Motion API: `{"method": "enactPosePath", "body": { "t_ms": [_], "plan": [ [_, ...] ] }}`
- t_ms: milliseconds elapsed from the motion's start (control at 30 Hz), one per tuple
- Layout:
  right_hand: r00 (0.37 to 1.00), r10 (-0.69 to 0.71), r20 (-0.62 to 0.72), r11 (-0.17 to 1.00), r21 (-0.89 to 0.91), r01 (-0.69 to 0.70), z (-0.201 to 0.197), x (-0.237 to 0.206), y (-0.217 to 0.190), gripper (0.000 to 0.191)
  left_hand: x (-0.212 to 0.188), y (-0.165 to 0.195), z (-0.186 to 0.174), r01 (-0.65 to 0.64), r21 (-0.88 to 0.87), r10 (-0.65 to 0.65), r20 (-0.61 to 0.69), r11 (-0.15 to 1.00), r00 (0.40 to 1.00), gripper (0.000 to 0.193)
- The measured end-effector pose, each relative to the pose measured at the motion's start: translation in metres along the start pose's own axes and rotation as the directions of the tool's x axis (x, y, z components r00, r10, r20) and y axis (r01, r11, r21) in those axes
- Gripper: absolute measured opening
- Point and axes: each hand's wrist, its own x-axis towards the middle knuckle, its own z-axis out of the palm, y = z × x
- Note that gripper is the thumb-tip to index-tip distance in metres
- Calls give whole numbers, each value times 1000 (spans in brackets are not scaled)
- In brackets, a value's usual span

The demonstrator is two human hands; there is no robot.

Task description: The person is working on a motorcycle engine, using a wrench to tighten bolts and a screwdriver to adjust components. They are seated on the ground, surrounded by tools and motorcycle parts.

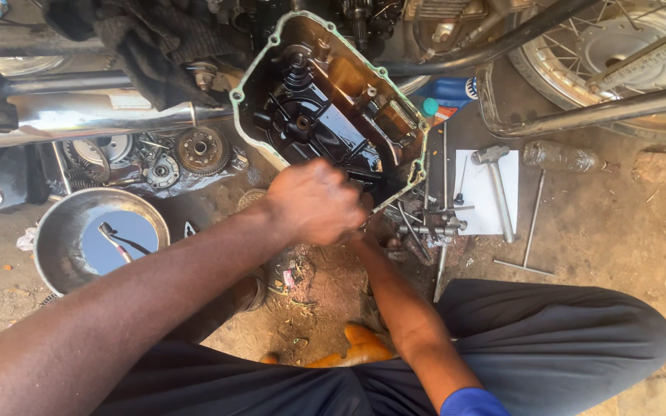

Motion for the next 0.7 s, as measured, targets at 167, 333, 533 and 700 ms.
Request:
{"method": "enactPosePath", "body": {
  "t_ms": [167,333,533,700],
  "plan": [
    [998,56,-25,984,172,-51,-2,2,-2,57,-6,0,-10,-15,13,14,67,1000,998,37],
    [986,-18,-166,861,498,99,7,6,-10,49,-7,0,-14,-27,2,27,28,1000,999,42],
    [975,35,-221,839,536,92,13,1,9,37,-8,-1,-11,-19,10,19,15,1000,1000,36],
    [943,145,-299,584,795,162,20,-8,52,29,-8,-2,-10,-13,3,13,46,1000,999,34]
  ]
}}
